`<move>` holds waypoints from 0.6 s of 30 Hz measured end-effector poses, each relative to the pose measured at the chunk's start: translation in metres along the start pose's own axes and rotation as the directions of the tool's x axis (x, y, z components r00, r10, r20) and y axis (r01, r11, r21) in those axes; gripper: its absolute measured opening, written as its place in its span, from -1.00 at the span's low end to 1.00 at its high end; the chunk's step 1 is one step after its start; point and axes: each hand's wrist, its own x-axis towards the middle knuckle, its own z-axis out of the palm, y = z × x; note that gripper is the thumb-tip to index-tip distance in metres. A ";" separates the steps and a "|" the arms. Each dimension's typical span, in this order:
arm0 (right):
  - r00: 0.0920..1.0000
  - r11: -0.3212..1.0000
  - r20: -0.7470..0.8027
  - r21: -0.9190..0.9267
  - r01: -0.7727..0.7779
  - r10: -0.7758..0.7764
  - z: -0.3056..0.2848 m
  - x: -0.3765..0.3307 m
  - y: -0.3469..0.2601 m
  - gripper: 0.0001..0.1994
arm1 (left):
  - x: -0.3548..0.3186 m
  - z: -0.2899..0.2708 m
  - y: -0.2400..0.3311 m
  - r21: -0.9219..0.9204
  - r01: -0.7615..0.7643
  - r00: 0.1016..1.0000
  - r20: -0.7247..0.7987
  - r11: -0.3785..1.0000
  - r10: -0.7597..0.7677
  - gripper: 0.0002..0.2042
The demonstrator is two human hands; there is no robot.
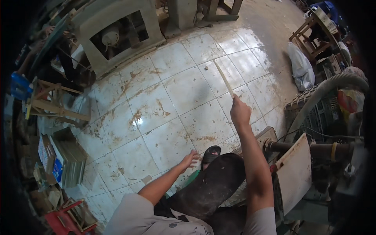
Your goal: The person drills holes into rectangular wooden planks using a bench drill press. They position each plank under the drill bit, operate the machine to drill, then remove and inspect the drilled plank before repeating the process with another piece.
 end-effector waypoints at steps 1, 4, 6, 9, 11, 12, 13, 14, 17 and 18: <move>0.999 0.998 -0.004 -0.044 0.037 -0.038 0.013 0.013 -0.003 -0.81 | -0.004 -0.003 -0.016 0.005 0.057 0.998 -0.014 0.998 -0.057 -0.23; 0.990 0.980 -0.023 -0.151 0.134 -0.139 0.043 0.050 -0.010 -0.91 | -0.014 -0.005 -0.032 0.064 0.158 0.987 -0.016 0.985 -0.157 -0.25; 0.981 0.964 -0.029 -0.194 0.181 -0.190 0.060 0.071 -0.015 -0.95 | -0.011 -0.005 -0.029 0.080 0.144 0.989 0.005 0.986 -0.145 -0.26; 0.973 0.946 -0.054 -0.248 0.207 -0.226 0.080 0.094 -0.025 -0.94 | -0.001 0.000 -0.019 0.082 0.127 0.991 0.027 0.988 -0.130 -0.27; 0.971 0.936 -0.062 -0.286 0.205 -0.231 0.090 0.104 -0.033 -0.94 | 0.005 0.002 -0.011 0.071 0.108 0.993 0.036 0.992 -0.111 -0.28; 0.970 0.928 -0.057 -0.310 0.209 -0.237 0.093 0.104 -0.037 -0.93 | 0.008 0.005 -0.009 0.063 0.099 0.994 0.039 0.993 -0.101 -0.29; 0.969 0.918 -0.039 -0.330 0.218 -0.244 0.096 0.103 -0.039 -0.92 | 0.012 0.006 -0.007 0.057 0.090 0.995 0.044 0.994 -0.093 -0.29; 0.965 0.923 -0.033 -0.304 0.237 -0.259 0.098 0.100 -0.039 -0.92 | 0.016 0.005 -0.004 0.054 0.084 0.995 0.049 0.995 -0.086 -0.30; 0.941 0.917 0.022 -0.216 0.334 -0.338 0.083 0.072 -0.045 -0.91 | 0.033 -0.003 -0.013 -0.022 0.079 0.996 0.032 0.997 -0.078 -0.33; 0.940 0.920 0.056 -0.193 0.341 -0.336 0.070 0.058 -0.050 -0.91 | 0.037 -0.006 -0.009 -0.038 0.060 0.998 0.011 0.997 -0.059 -0.34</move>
